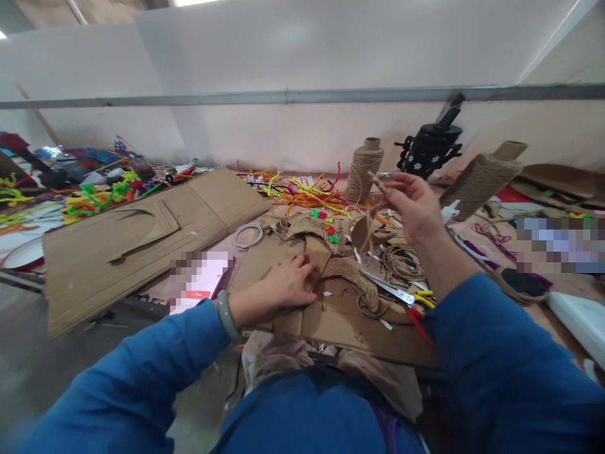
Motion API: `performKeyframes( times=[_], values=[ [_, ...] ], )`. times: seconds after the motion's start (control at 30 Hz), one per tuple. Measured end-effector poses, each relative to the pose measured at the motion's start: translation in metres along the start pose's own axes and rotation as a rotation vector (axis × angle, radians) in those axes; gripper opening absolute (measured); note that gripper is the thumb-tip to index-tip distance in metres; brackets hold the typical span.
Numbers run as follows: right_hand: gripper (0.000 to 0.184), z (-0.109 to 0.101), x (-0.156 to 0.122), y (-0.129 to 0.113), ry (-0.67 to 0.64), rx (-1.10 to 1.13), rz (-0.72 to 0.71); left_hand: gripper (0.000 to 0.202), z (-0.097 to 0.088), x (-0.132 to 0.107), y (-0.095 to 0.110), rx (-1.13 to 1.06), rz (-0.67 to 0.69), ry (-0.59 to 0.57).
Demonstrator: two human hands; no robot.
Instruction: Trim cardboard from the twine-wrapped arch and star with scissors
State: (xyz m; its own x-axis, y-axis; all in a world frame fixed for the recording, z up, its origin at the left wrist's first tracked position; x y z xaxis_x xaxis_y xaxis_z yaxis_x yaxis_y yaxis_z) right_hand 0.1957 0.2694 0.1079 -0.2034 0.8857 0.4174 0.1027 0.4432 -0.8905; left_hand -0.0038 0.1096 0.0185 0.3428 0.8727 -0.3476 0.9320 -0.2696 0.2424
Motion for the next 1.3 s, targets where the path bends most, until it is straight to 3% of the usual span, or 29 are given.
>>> performKeyframes(
  times=[0.13, 0.2, 0.3, 0.4, 0.5, 0.63, 0.97, 1.13, 1.3],
  values=[
    [0.04, -0.024, 0.019, -0.01, 0.069, -0.263, -0.054, 0.062, 0.0, -0.005, -0.005, -0.024, 0.001, 0.02],
    [0.041, -0.018, 0.023, -0.011, -0.009, -0.424, -0.042, 0.064, -0.004, -0.009, -0.008, -0.039, 0.011, 0.022],
    [0.035, 0.02, 0.015, 0.005, -0.293, -0.649, 0.043, 0.063, -0.006, -0.017, -0.011, -0.049, 0.011, 0.026],
    [0.049, 0.069, -0.004, 0.026, -0.521, -0.806, 0.11, 0.062, -0.005, -0.024, -0.011, -0.062, -0.003, 0.036],
    [0.061, 0.108, -0.017, 0.042, -0.648, -0.882, 0.105, 0.06, -0.004, -0.03, -0.006, -0.087, 0.018, 0.056],
    [0.046, 0.134, -0.019, 0.058, -0.738, -0.89, 0.099, 0.059, -0.004, -0.036, -0.006, -0.092, 0.005, 0.064],
    [0.037, 0.142, 0.002, 0.088, -0.707, -0.736, 0.138, 0.06, -0.009, -0.043, -0.005, -0.105, -0.027, -0.03],
    [0.038, 0.14, 0.016, 0.1, -0.615, -0.603, 0.167, 0.055, -0.007, -0.049, -0.005, -0.074, 0.027, 0.015],
    [0.037, 0.14, 0.025, 0.096, -0.547, -0.403, 0.15, 0.055, -0.006, -0.057, -0.011, -0.105, 0.051, 0.063]
  ],
)
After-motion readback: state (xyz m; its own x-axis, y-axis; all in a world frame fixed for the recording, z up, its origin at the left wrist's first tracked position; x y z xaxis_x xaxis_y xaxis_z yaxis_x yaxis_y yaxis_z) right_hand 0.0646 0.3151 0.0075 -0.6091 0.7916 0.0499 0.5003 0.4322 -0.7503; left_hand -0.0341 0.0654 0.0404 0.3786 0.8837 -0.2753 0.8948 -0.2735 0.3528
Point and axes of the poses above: each hand's wrist, its own x-axis towards the middle knuckle, its own z-axis out of the palm, y = z × x, the point moved 8 cm from there along x, towards the middle knuckle, and after that the axes turned 10 degrees about -y, right-handed, at the moved point
